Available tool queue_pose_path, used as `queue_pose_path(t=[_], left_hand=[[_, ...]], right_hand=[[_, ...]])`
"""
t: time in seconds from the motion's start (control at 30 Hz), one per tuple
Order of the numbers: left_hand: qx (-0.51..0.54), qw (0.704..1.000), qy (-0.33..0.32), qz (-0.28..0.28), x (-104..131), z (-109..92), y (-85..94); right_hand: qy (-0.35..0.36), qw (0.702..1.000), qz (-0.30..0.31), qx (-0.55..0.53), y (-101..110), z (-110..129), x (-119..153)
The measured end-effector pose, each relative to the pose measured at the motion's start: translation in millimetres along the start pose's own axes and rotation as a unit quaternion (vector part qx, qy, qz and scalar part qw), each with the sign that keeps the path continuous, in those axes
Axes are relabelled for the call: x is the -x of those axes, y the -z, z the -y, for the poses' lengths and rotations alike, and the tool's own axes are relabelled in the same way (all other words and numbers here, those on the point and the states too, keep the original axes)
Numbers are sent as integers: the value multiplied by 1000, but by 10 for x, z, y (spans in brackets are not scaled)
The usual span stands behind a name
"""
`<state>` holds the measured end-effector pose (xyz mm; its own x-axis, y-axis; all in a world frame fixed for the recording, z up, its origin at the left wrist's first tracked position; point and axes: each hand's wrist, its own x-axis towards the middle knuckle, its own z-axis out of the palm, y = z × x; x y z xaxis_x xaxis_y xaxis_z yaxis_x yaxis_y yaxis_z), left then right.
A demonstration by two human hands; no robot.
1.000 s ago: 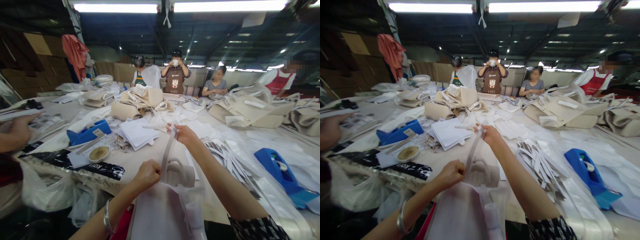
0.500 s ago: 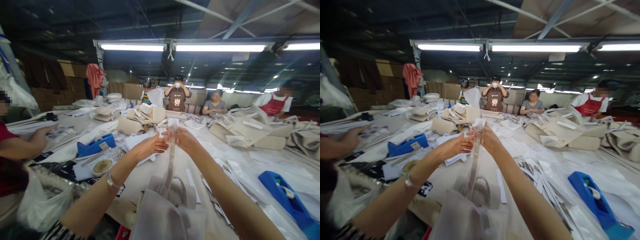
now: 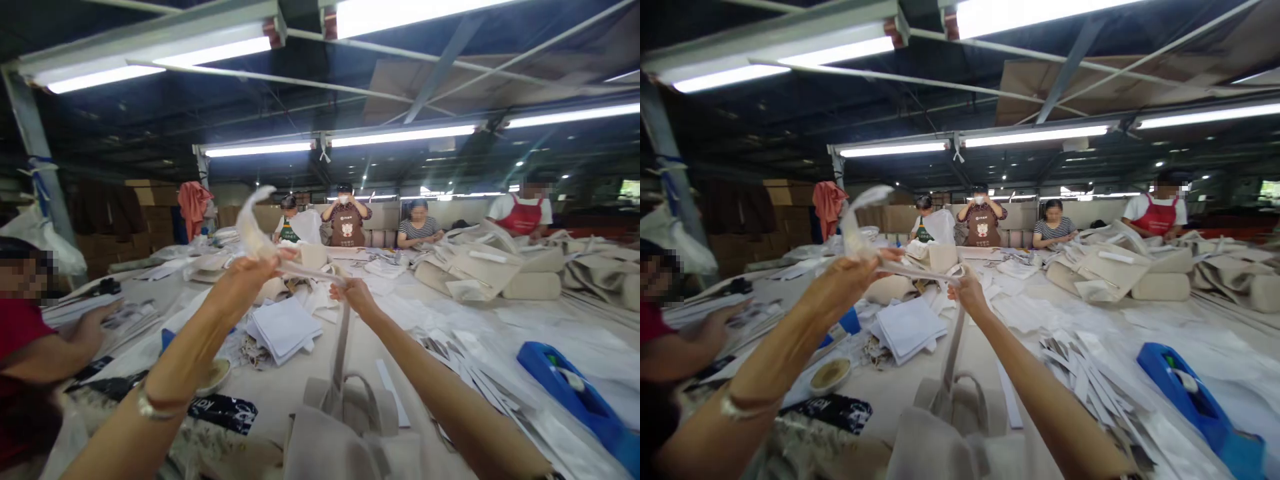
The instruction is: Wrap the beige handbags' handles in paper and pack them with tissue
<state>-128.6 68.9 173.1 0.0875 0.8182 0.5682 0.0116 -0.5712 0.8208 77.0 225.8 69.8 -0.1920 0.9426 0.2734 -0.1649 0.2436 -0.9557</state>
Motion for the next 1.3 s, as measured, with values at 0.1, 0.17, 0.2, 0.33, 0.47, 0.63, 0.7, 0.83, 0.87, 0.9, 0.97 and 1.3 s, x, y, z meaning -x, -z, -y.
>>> queue_pose_path(t=[0.1,0.17,0.2,0.33,0.47,0.63,0.7,0.83,0.87,0.9,0.97,1.3], left_hand=[[-158,985,51,42,459,71,58],[-167,966,128,148,741,208,61],[-133,957,167,196,868,290,48],[138,912,301,243,1286,602,-89],[299,864,355,197,1575,808,-238],[282,860,406,130,1791,914,-341],[261,854,431,129,1815,908,-377],[198,877,432,66,1739,868,-452],[186,886,422,43,1705,865,-470],[178,894,411,23,1670,868,-489],[166,906,389,-1,1609,890,-533],[187,921,342,15,1520,1034,-797]], right_hand=[[-6,999,-34,-4,-2,-93,-37],[-11,999,-49,1,-23,-144,-32],[-13,998,-54,4,-33,-163,-21],[-20,997,-73,28,-24,-193,57],[-27,994,-91,57,51,-217,98],[-21,989,-109,93,129,-265,73],[-13,985,-120,121,143,-248,96],[36,965,-172,194,126,-156,362],[49,959,-175,216,108,-134,492],[47,958,-159,234,83,-114,645],[-22,971,-63,230,16,-86,993],[-183,964,172,-82,-330,-22,1762]])
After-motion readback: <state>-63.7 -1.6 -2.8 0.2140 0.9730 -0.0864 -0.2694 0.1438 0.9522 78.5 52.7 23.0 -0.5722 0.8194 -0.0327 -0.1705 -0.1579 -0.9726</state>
